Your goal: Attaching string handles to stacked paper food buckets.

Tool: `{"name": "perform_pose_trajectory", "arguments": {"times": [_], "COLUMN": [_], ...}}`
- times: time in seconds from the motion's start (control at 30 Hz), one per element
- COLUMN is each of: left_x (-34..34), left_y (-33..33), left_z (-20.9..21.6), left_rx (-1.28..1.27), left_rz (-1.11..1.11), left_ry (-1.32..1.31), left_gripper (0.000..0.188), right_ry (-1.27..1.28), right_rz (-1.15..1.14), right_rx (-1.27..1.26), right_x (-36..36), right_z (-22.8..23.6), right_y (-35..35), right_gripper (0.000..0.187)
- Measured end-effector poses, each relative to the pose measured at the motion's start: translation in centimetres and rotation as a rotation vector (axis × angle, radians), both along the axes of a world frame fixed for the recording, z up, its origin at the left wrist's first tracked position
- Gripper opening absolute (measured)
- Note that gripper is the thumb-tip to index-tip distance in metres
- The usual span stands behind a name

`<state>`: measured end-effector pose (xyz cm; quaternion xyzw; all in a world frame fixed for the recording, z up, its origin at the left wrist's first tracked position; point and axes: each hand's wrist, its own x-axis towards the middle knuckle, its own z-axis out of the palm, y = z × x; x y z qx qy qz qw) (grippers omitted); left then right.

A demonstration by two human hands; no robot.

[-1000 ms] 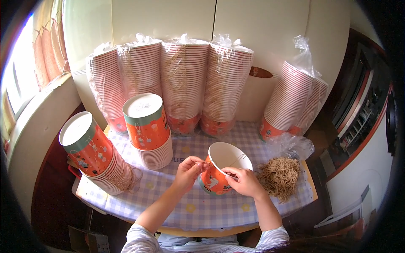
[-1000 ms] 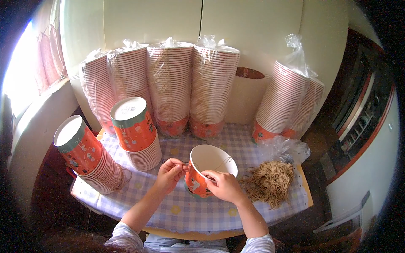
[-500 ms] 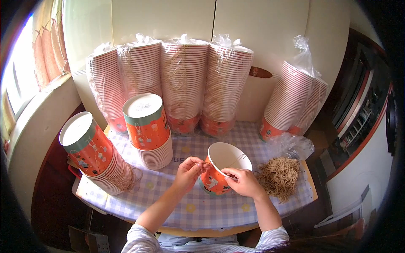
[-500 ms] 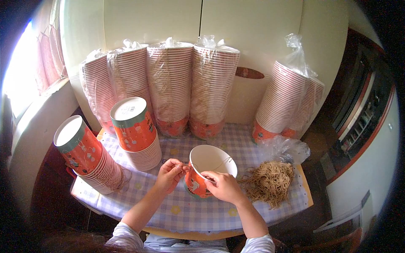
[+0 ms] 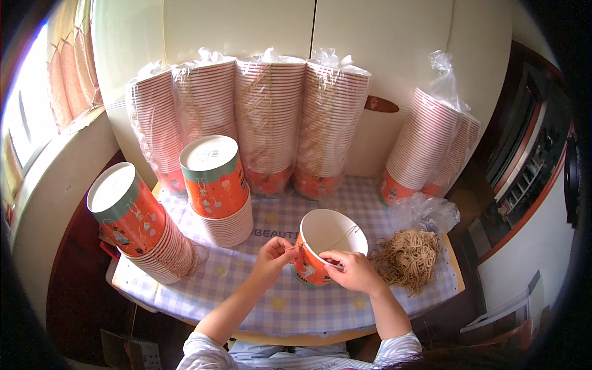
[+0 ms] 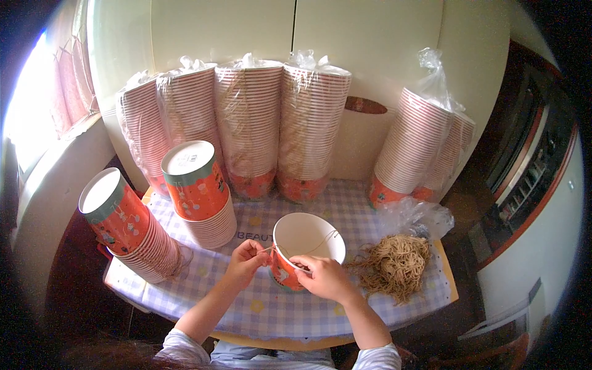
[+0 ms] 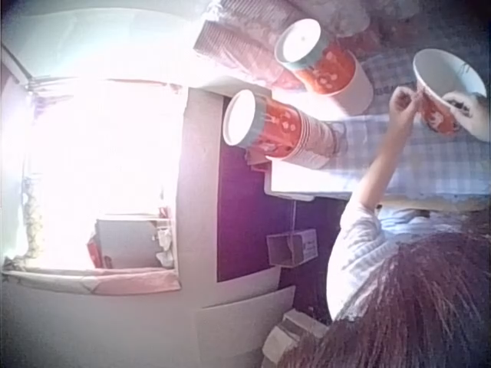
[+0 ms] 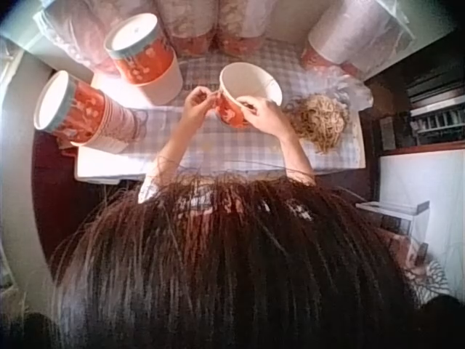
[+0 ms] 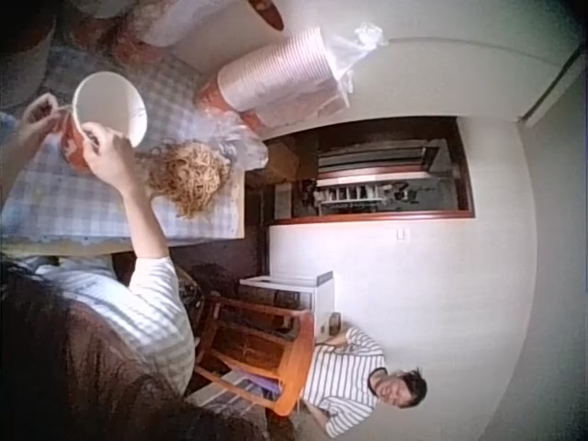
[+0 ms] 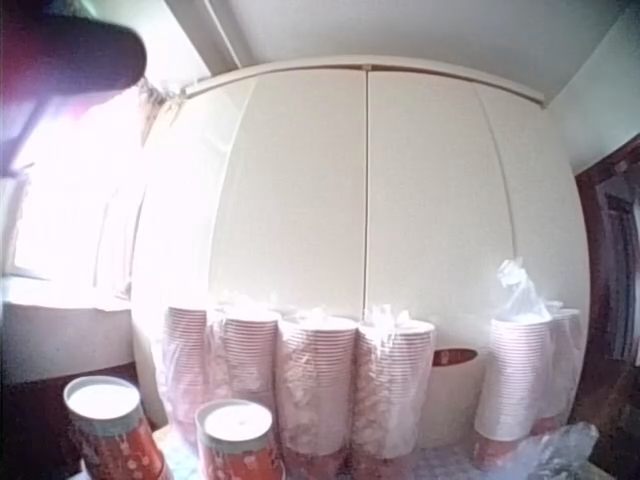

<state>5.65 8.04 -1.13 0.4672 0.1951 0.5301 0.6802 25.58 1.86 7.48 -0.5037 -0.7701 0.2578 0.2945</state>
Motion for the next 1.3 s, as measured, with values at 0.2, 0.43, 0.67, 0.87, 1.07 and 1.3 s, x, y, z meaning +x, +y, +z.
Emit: {"name": "perform_pose_trajectory", "arguments": {"times": [0.2, 0.43, 0.67, 0.87, 1.07, 1.3], "left_x": [-0.6, -0.6, -0.7, -0.1, -0.3, -0.1], "left_y": [-1.7, -2.7, -2.7, -2.9, -3.2, -3.6], "left_z": [0.7, 1.5, 0.5, 0.3, -0.4, -0.6], "left_rx": [0.011, 0.018, 0.090, 0.128, 0.136, 0.080], "left_rz": [0.007, 0.059, 0.203, 0.306, 0.367, 0.393], "left_ry": [0.168, 0.335, 0.406, 0.266, 0.444, 0.358], "left_gripper": [0.020, 0.015, 0.013, 0.013, 0.011, 0.014], "right_ry": [-0.075, -0.111, -0.094, -0.087, -0.102, -0.144], "right_rz": [0.021, 0.043, 0.046, 0.047, 0.042, 0.080], "right_rx": [0.048, 0.082, 0.076, 0.042, 0.017, -0.014], "right_x": [-0.7, -1.1, -1.3, -1.5, -1.5, -1.6], "right_z": [0.0, -0.6, -0.7, -0.5, -0.6, -0.4], "right_y": [-0.7, -1.0, -1.0, -1.0, -0.9, -1.0], "right_gripper": [0.025, 0.024, 0.024, 0.024, 0.024, 0.025]}}
